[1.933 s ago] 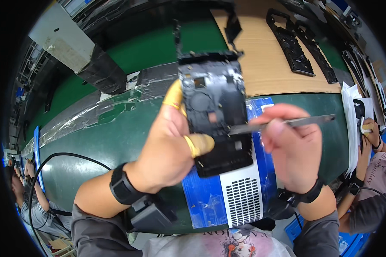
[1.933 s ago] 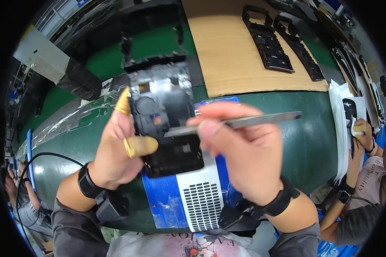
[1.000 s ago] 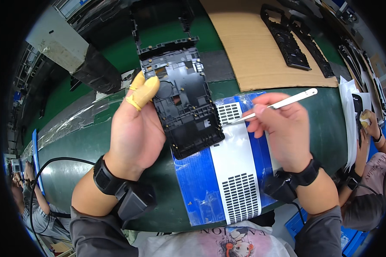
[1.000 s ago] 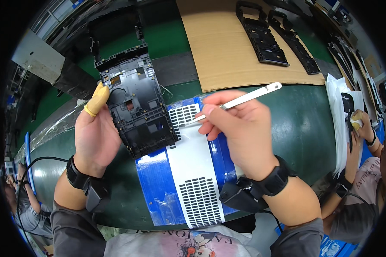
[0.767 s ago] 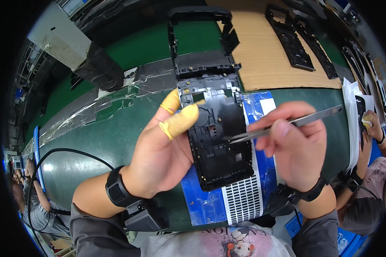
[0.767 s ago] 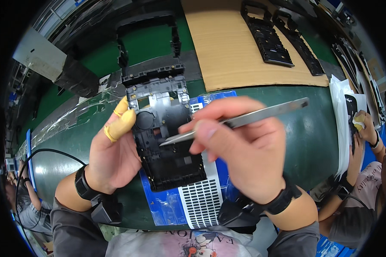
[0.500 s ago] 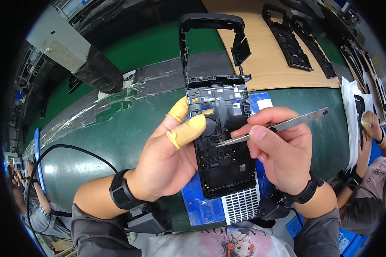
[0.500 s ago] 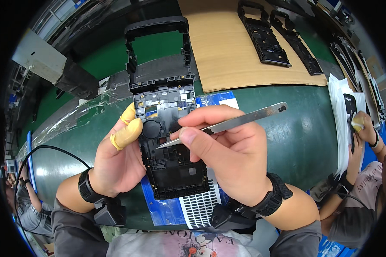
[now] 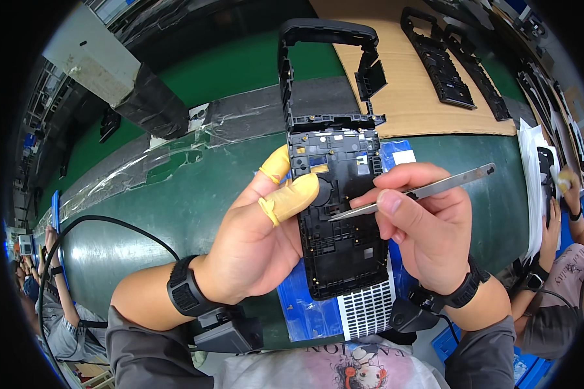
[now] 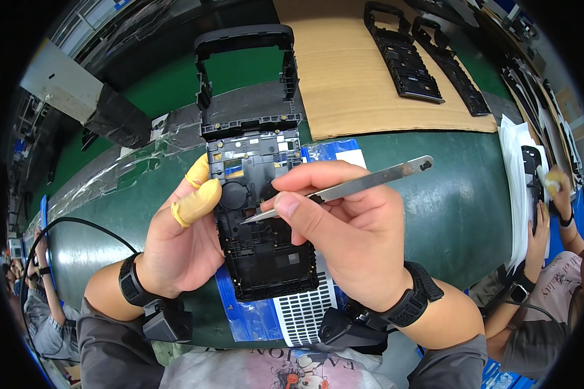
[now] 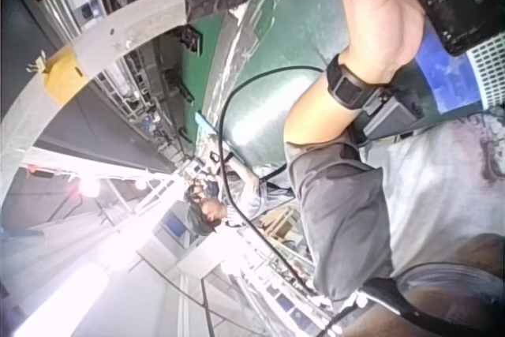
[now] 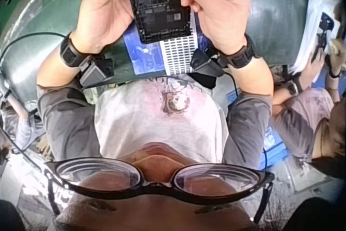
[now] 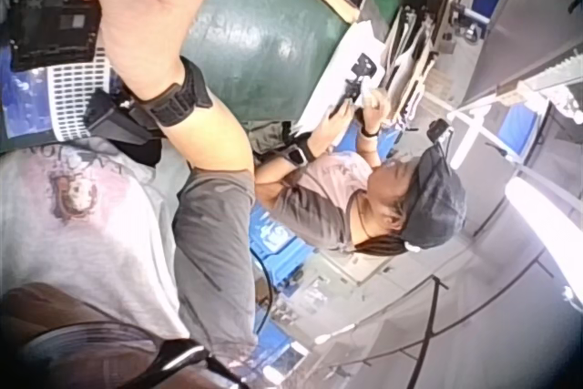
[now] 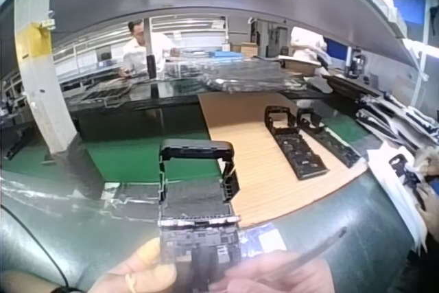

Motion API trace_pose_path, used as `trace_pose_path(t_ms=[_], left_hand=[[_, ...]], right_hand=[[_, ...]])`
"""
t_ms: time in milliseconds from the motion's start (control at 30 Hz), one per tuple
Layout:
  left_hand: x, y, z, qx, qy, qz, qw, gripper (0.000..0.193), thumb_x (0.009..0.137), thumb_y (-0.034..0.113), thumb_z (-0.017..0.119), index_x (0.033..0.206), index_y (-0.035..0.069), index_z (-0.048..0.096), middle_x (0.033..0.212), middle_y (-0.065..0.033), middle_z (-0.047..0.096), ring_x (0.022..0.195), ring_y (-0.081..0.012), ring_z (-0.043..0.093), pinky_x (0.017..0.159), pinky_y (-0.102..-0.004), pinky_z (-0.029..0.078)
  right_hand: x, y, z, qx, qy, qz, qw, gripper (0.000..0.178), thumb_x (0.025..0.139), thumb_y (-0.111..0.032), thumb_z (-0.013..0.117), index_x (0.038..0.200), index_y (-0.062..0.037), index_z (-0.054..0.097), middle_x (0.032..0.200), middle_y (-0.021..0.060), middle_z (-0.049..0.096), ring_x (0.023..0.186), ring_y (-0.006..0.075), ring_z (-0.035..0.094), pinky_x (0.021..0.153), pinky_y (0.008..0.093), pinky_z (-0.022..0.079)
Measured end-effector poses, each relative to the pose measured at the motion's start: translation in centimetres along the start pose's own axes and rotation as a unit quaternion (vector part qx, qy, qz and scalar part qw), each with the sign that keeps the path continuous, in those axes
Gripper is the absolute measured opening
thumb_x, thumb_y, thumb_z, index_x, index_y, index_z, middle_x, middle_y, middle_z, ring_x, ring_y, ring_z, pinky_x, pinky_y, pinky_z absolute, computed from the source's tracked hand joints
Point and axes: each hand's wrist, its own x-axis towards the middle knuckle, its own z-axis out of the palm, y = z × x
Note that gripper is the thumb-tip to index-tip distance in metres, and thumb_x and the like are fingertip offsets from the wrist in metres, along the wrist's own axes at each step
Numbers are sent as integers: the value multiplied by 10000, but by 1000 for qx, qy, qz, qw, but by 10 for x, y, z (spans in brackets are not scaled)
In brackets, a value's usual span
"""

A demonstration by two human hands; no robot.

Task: Assembling plastic housing components on a manufacturing line using tweezers.

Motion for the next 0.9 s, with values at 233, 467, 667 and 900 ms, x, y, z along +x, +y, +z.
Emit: trace_pose_path(t_ms=[233, 467, 667, 900], left_hand=[[-1, 0, 1, -4, -1, -2, 1000, 424, 835, 202, 453, 1202, 45, 307, 1137, -142, 463, 1014, -236, 504, 871, -362, 420], [-1, -1, 1, -5, 3, -3, 1000, 426, 841, 209, 446, 1213, 63, 299, 1140, -141, 459, 1020, -238, 500, 864, -373, 424], [3, 0, -1, 17, 9, 26, 999, 449, 766, -33, 481, 1182, 46, 330, 1101, -108, 494, 963, -189, 531, 825, -319, 443], [39, 23, -21, 179, 89, 73, 977, 439, 684, -70, 479, 1112, 8, 422, 984, -74, 556, 811, -120, 556, 749, -245, 450]], right_hand=[[-1, 1, 1, -14, 17, 5, 1000, 162, 771, -5, 566, 924, 44, 546, 784, 110, 606, 588, 61, 510, 514, 162, 409], [-1, -2, 3, -73, 40, 12, 996, 137, 793, -41, 518, 923, 0, 527, 799, 168, 610, 519, 80, 481, 451, 171, 342], [7, -8, -8, 34, 53, -47, 997, 174, 801, -67, 516, 953, 16, 520, 828, 172, 603, 566, 99, 513, 482, 192, 393], [15, -19, -25, 50, 92, -72, 992, 214, 798, -73, 533, 971, 54, 532, 873, 162, 594, 716, 144, 577, 645, 225, 465]])
